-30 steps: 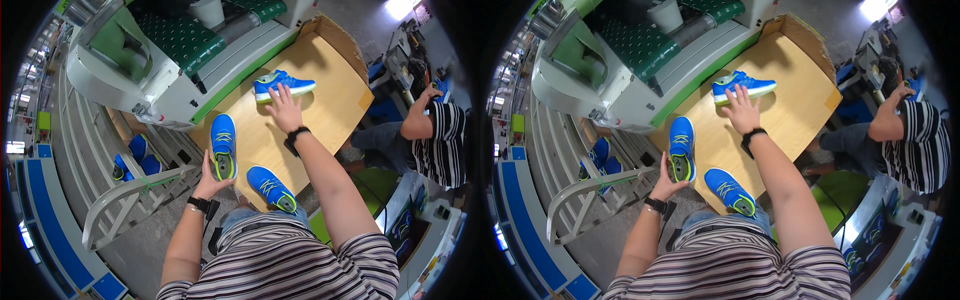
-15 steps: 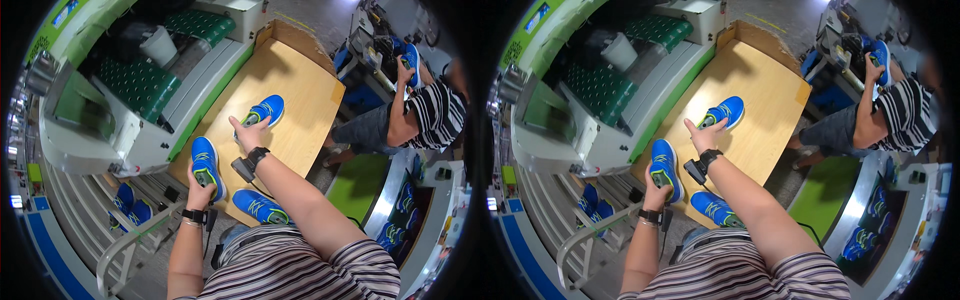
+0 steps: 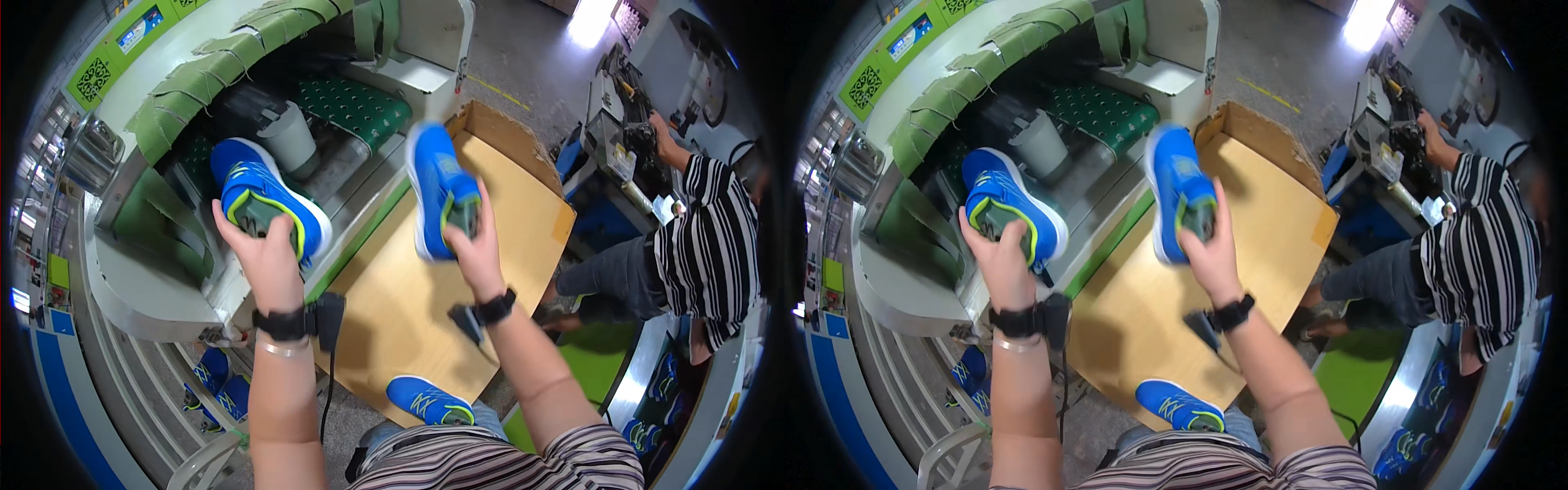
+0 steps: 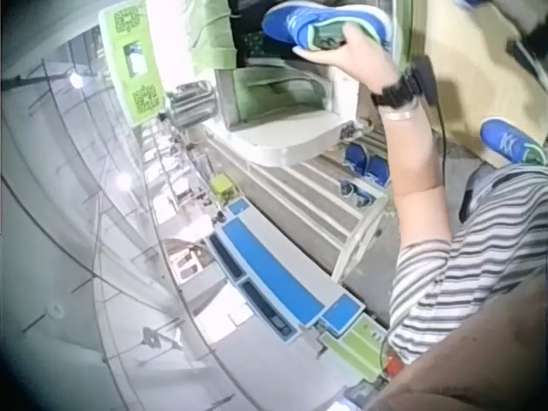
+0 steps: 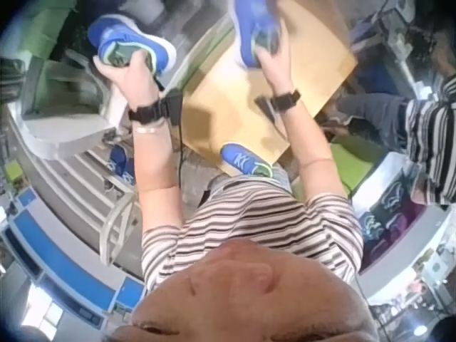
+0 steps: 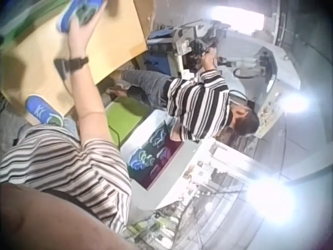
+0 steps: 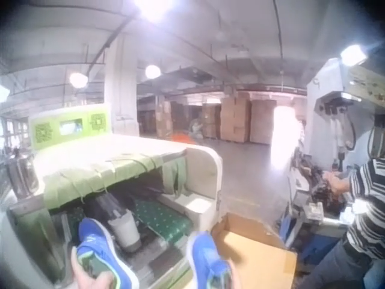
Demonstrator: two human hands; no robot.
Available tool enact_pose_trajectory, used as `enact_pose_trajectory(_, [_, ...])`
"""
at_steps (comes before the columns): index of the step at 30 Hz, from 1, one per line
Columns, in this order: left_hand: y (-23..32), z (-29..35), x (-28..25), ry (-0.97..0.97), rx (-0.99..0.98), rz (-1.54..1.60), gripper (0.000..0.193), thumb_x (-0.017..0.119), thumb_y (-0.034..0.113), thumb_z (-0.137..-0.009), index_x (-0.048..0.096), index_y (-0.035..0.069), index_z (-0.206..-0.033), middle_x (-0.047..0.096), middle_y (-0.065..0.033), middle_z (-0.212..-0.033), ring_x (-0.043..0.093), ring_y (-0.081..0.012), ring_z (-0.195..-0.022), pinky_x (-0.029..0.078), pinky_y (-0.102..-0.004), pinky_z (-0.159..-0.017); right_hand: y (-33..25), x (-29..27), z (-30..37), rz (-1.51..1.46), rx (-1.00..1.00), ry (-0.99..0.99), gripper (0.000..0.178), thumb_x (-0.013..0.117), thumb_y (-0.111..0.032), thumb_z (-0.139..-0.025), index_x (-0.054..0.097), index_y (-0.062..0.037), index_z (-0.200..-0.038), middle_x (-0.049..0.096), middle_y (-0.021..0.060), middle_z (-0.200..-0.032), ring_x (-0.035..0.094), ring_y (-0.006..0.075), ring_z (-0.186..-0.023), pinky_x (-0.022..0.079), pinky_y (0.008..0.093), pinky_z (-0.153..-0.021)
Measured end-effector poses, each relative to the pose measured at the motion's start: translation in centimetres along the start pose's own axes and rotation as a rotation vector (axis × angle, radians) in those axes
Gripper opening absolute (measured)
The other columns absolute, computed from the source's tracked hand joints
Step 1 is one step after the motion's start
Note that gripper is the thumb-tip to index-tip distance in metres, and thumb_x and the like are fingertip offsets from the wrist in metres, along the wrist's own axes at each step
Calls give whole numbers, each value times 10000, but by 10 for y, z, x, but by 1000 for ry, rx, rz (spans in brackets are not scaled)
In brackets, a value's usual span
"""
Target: Manually moving shoes from a conveyor belt or heat-setting machine to a work table, inspecting them, and placing them onto another conveyor system.
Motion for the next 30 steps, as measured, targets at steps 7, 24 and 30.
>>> enact_pose_trajectory(7, [-51, -106, 23, 119, 125, -425, 791, 652, 77, -763, 299, -94, -1450, 515, -222, -1319, 552, -257, -1131, 429, -302, -970, -23, 137, -213, 589, -265, -288, 787, 666, -188, -834, 279, -196, -1519, 542, 287, -1306, 564, 399, -1170, 459, 409, -988])
enact_pose_trajectory(24, [-235, 251, -131, -1056, -354, -1247, 830, 547, 492, -898, 193, 112, -1546, -11, -205, -1615, -4, -408, -1484, 140, -703, -1090, 68, -31, 303, 324, 415, -1068, 812, 716, -404, -857, 347, -6, -1461, 421, 266, -1441, 411, 389, -1344, 300, 401, -1143])
enact_pose_trajectory(30, [-247, 262, -133, -1159, -175, -1314, 895, 531, 524, -899, 88, 112, -1559, -64, -223, -1605, -49, -435, -1475, 197, -673, -1092, 56, -44, 326, 631, 327, -802, 828, 804, -206, -743, 385, -29, -1435, 518, 232, -1331, 493, 375, -1242, 395, 415, -1067])
Point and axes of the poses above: each hand's wrist, its own z-axis away from the middle knuckle, its own x-axis out of the palm, y = z × x, the point moved 8 cm from there along -z, towards the middle knuckle
